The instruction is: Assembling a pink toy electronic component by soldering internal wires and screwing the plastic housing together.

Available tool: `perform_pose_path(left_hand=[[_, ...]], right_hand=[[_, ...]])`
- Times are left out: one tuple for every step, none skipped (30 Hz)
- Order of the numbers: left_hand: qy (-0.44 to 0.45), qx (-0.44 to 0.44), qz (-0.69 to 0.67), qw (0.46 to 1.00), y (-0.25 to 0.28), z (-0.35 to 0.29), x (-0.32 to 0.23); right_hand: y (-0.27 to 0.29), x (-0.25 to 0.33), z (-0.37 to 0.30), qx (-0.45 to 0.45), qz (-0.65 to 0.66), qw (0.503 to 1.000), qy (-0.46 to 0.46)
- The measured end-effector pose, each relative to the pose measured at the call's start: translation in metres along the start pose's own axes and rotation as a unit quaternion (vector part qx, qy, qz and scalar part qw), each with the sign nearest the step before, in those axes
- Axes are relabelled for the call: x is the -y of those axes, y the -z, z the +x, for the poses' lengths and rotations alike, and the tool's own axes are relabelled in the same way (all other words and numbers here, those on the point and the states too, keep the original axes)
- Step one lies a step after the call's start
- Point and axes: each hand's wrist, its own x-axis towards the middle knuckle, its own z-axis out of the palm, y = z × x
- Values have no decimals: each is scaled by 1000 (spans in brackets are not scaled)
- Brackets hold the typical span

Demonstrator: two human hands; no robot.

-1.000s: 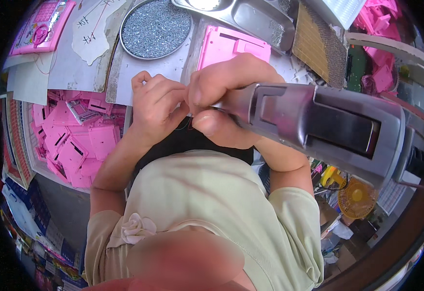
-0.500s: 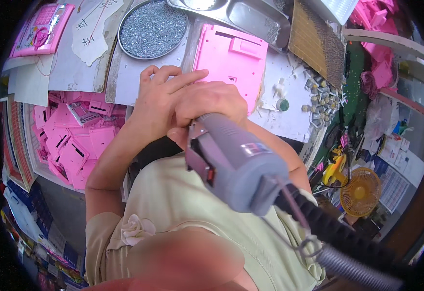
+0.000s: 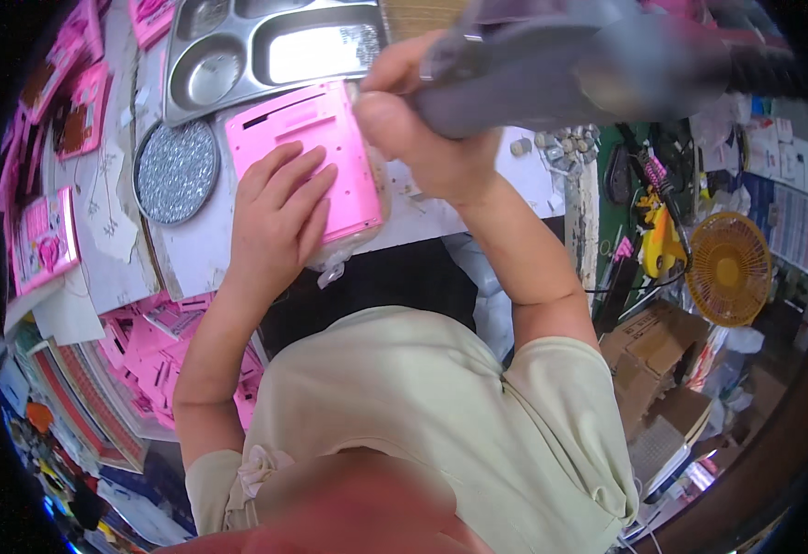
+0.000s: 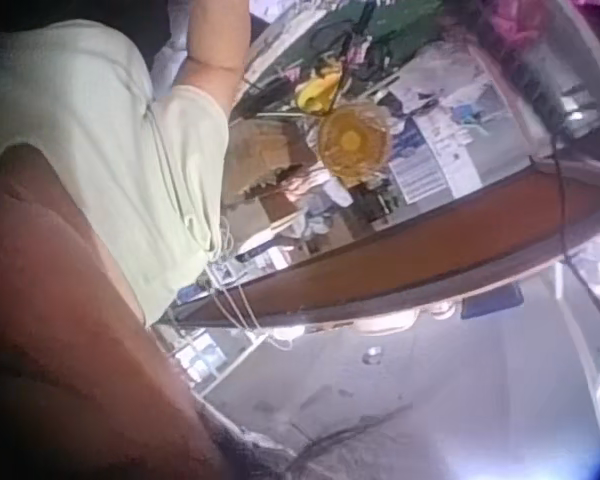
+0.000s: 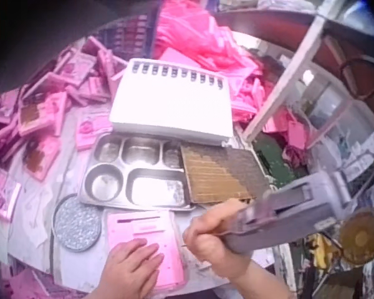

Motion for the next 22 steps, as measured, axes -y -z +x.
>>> perform_pose_path(left_hand=[[0,2,-1,1000,-2,0,1],[2,2,-2,1000,-4,0,3],[7,2,-1,1000,-5,-1,3],[8,6,2,1000,-5,-1,2],[10,8,6,1000,-5,-2,1],[13,8,10,1000,-5,-2,1],[16,11,12,1000,-5,-1,1],[18,13,14,1000,-4,0,1],[22,15,14,1000,-3,-1,-1],[21,15,13,1000,-3,0,-1],[19,16,12,1000,-4,1,-1],[18,16,14,1000,-4,1,0],[19,14,14,1000,-4,0,-1],[20,13,14,1000,-5,-2,-1],[21,6,18,1000,-5,-2,1],[18,1,19,1000,-7,-1,2],[16,-4,21,1000,-8,-1,3],[9,-7,21,1000,-9,-1,2],[8,-9,23,1000,-9,0,2],[8,-11,25,1000,-9,0,2],[8,-10,30,999,-9,-2,2],[13,-5,17,1000,-9,-2,2]], right_hand=[[2,-5,-1,2,-15,1000,-2],[2,-11,3,-2,-32,999,6],[1,-15,4,-4,-26,1000,8],[1,-20,6,-7,-22,1000,11],[2,-24,7,-10,-18,1000,14],[5,-30,9,-5,39,999,20],[8,-35,10,1,96,995,26],[9,-40,11,-4,48,999,23],[7,-44,11,-8,-2,1000,17],[4,-47,11,-12,-52,999,11],[3,-48,10,-16,-102,995,4],[0,-46,11,-11,-93,995,25],[-1,-42,11,-11,-70,997,13],[0,-34,9,-11,-47,999,0],[3,-26,10,3,-35,999,6],[7,-17,3,38,-46,998,18],[7,-12,-4,66,-62,996,24],[4,-13,-16,69,-91,993,26],[1,-17,-21,64,-111,992,22],[-2,-21,-28,59,-129,990,15],[-6,-18,-31,32,-88,995,-22],[-8,-16,-32,32,-88,995,-21]])
